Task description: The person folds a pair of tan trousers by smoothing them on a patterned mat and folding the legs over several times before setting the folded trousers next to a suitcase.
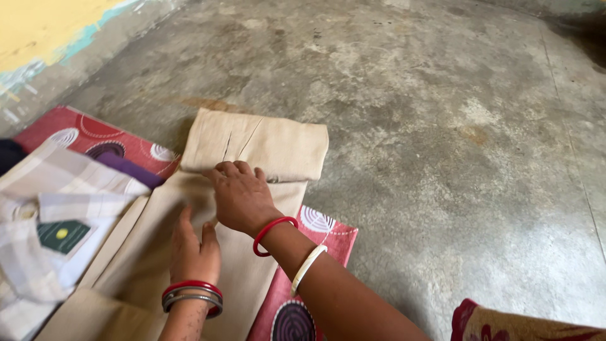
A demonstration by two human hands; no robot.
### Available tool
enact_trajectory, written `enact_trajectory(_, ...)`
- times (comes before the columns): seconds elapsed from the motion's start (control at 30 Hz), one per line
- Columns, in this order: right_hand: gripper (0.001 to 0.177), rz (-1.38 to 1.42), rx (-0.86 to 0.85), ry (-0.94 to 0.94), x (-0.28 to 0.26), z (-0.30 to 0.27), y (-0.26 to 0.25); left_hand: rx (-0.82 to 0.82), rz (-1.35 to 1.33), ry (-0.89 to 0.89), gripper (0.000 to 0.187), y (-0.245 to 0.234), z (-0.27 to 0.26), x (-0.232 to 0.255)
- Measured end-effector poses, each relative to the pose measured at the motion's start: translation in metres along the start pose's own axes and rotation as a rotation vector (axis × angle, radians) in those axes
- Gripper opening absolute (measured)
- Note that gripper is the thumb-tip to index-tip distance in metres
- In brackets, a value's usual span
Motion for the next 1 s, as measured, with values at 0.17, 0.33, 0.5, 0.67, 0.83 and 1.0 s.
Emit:
enact_trajectory(0.17, 0.051, -0.252, -0.004, 0.050, 0.044, 0.021, 0.003, -0.035, 0.232, 0.195, 0.062, 0.032, 0.019, 0.005)
enact_trajectory(0.33, 0.077, -0.332, -0.217, 0.090, 0.073, 0.039, 0.011, -0.082, 0.499, 0.354, 0.068, 0.068, 0.027, 0.002)
enact_trajectory(0.5, 0.077, -0.404, -0.137, 0.094, 0.079, 0.057, 0.008, 0.026, 0.667, 0.246, 0.069, 0.081, 0.033, 0.000)
enact_trajectory(0.67, 0.083, -0.411, -0.240, 0.067, 0.074, 0.059, 0.010, 0.003, 0.745, 0.290, 0.081, 0.093, 0.054, 0.002)
enact_trajectory(0.83, 0.069, -0.342, -0.217, 0.137, 0.096, 0.058, -0.006, -0.042, 0.707, 0.362, 0.088, 0.116, 0.066, 0.013)
enact_trajectory(1.0, 0.072, -0.397, -0.243, 0.360, 0.165, 0.065, -0.002, -0.427, 1.091, 0.463, 0.072, 0.187, 0.086, 0.039)
Point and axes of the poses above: each hand's wrist, its own z-axis towards the middle knuckle, its own y-axis out of the palm, x = y × z, the point moved 8 cm from there along z, towards the middle knuckle, and after that the axes turned 8 degrees about -z, right-handed, at the moved point
